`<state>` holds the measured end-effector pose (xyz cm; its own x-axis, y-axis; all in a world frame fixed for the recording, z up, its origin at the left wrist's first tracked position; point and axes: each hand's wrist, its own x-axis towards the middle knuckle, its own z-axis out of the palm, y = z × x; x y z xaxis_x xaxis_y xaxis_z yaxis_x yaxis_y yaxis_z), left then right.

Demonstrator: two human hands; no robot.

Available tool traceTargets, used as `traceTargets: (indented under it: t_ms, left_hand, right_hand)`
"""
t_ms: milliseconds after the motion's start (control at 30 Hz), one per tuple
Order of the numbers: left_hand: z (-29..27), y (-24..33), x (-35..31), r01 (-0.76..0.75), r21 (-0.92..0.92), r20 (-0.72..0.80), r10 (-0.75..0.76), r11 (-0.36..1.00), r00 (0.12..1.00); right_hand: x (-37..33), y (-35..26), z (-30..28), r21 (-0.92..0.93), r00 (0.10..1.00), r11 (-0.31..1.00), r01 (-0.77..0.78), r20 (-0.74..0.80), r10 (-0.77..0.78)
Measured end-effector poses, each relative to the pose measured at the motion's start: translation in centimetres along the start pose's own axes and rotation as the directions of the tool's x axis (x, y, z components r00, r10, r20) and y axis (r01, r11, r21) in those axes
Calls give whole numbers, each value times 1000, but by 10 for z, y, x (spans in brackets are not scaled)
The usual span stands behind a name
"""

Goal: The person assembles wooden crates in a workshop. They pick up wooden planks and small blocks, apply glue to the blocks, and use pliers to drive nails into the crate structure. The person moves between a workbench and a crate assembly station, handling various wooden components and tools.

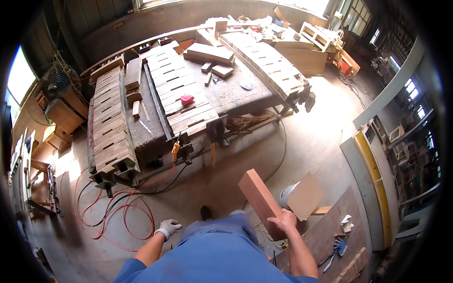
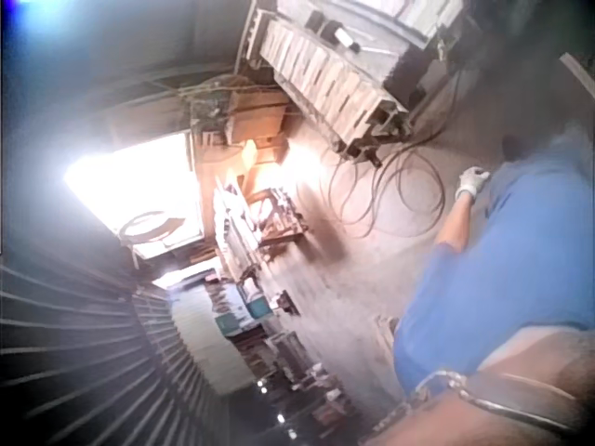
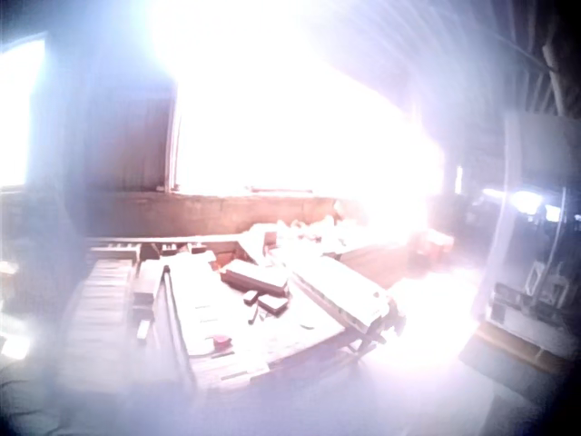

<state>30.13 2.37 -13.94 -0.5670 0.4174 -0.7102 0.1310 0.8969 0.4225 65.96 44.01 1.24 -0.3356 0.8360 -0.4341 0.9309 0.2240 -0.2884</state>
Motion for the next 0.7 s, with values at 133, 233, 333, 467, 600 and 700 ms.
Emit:
traceTargets:
  t_ms: [133,233,333,467,600,700]
  left_hand:
    - [26,-49,15,393,-446,132,-376,804,917]
    - [32,-53,11,455,-441,135,-444,774,886]
    - [19,-12,-3,452,-386,73,-462,804,884]
    - [42,10,19,475,-453,23,-522,755,853]
    - [124,-10,78,402,-564,-51,-517,721,855]
    - [131,67,76,455,-516,-34,-549,725,835]
  right_hand:
    - [54,-35,-17,249,995,964,-95,0,98]
    - [95,-81,-31,558,999,828,-51,13,52]
    - [150,-119,-48,733,998,679,-42,62,-4]
    - [235,-178,-77,787,988,612,-72,141,-65]
    - [335,-229,-97,780,953,623,-65,234,-193]
    - [382,-254,-112,787,914,599,-146,340,-223]
